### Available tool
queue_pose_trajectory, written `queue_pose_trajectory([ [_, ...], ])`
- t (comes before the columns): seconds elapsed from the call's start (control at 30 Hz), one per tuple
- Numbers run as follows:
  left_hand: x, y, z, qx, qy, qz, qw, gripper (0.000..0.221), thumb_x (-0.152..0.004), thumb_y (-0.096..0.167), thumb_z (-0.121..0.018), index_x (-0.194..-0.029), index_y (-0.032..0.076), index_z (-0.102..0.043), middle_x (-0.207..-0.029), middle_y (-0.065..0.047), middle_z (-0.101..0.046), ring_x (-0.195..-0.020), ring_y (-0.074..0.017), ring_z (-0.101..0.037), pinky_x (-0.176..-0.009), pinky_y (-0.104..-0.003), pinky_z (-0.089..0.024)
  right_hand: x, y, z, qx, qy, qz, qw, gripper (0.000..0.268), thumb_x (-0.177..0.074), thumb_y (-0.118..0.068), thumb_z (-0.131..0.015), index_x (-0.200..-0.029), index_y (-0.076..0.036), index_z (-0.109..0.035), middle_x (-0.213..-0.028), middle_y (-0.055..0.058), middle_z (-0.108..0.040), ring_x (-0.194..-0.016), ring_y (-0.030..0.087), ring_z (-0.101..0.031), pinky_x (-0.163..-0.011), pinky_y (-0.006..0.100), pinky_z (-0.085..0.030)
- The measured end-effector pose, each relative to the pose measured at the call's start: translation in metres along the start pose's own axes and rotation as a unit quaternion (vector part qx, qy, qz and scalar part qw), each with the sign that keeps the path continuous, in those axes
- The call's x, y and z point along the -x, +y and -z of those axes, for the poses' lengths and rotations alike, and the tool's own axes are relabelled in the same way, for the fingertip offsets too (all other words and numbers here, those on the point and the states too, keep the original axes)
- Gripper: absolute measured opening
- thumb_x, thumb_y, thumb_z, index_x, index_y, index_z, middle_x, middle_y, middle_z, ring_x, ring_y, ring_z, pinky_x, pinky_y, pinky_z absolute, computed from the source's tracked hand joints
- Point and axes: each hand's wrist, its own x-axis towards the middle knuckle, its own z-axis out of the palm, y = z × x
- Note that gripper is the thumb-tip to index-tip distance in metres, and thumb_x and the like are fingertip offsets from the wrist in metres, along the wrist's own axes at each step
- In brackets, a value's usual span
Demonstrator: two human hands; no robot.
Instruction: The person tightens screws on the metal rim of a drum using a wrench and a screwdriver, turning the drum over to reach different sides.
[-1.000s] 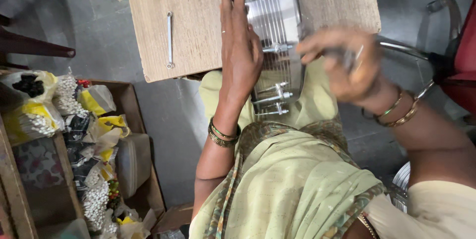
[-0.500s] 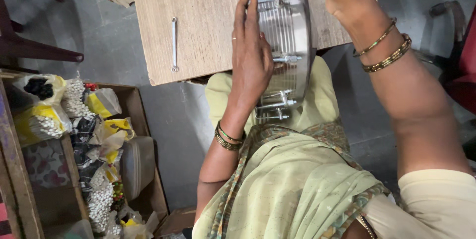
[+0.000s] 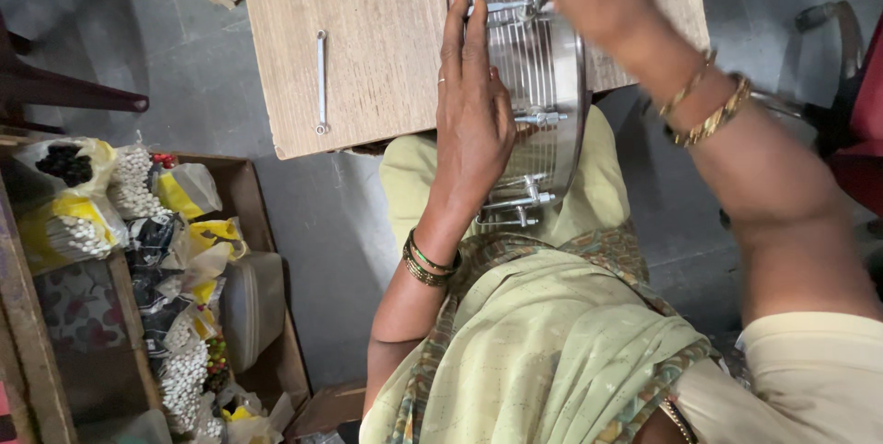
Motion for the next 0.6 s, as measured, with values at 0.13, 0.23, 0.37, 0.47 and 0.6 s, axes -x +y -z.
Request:
queue_pose_trajectory([
  [0.13, 0.001, -0.002, 0.002, 0.016, 0.001, -0.007, 1.000, 0.073, -0.098, -0.012, -0.045, -0.163, 0.012, -0.022, -0.170, -0.017, -0.019, -0.155, -0.0381, -0.037, -0.126, -0.042, -0.041, 0.039, -0.051, -0.004, 0.082, 0.029, 0.236, 0.968, 0.014, -0.125, -0.012, -0.045, -0.116, -0.002, -0.050, -0.097, 0.012, -0.064, -0.088, 0.024, -0.067, -0.078, 0.036, -0.055],
  [0.23, 0.001, -0.003, -0.002, 0.019, 0.002, -0.007, 1.000, 0.070, -0.102, -0.011, -0.046, -0.164, 0.013, -0.022, -0.171, -0.016, -0.019, -0.155, -0.0361, -0.037, -0.127, -0.042, -0.039, 0.051, -0.059, 0.009, 0.111, 0.011, 0.288, 0.951, 0.016, -0.123, -0.020, -0.047, -0.119, -0.005, -0.046, -0.111, 0.013, -0.068, -0.096, 0.025, -0.069, -0.083, 0.038, -0.056],
  [0.37, 0.000, -0.007, -0.002, 0.011, 0.006, -0.029, 1.000, 0.073, -0.100, -0.013, -0.045, -0.164, 0.013, -0.020, -0.171, -0.016, -0.018, -0.158, -0.0367, -0.033, -0.128, -0.042, -0.038, 0.060, -0.029, 0.032, -0.118, 0.030, 0.130, 0.984, 0.024, -0.123, -0.022, -0.043, -0.120, 0.001, -0.050, -0.115, 0.014, -0.068, -0.095, 0.022, -0.068, -0.083, 0.033, -0.057],
  [0.47, 0.002, -0.010, -0.001, 0.004, 0.002, -0.032, 0.999, 0.073, -0.100, -0.013, -0.045, -0.164, 0.012, -0.021, -0.171, -0.016, -0.018, -0.158, -0.0371, -0.032, -0.127, -0.041, -0.039, 0.041, 0.022, 0.040, -0.232, 0.042, 0.030, 0.971, 0.032, -0.127, -0.018, -0.046, -0.105, 0.002, -0.058, -0.101, 0.012, -0.069, -0.087, 0.020, -0.068, -0.079, 0.032, -0.055],
  [0.6, 0.000, -0.009, 0.000, 0.004, 0.004, -0.034, 0.999, 0.072, -0.100, -0.012, -0.045, -0.164, 0.012, -0.021, -0.171, -0.017, -0.019, -0.157, -0.0375, -0.033, -0.125, -0.041, -0.040, -0.002, 0.051, 0.026, -0.281, -0.018, -0.020, 0.959, 0.031, -0.122, -0.015, -0.047, -0.101, 0.002, -0.063, -0.094, 0.011, -0.068, -0.079, 0.018, -0.066, -0.076, 0.030, -0.056],
])
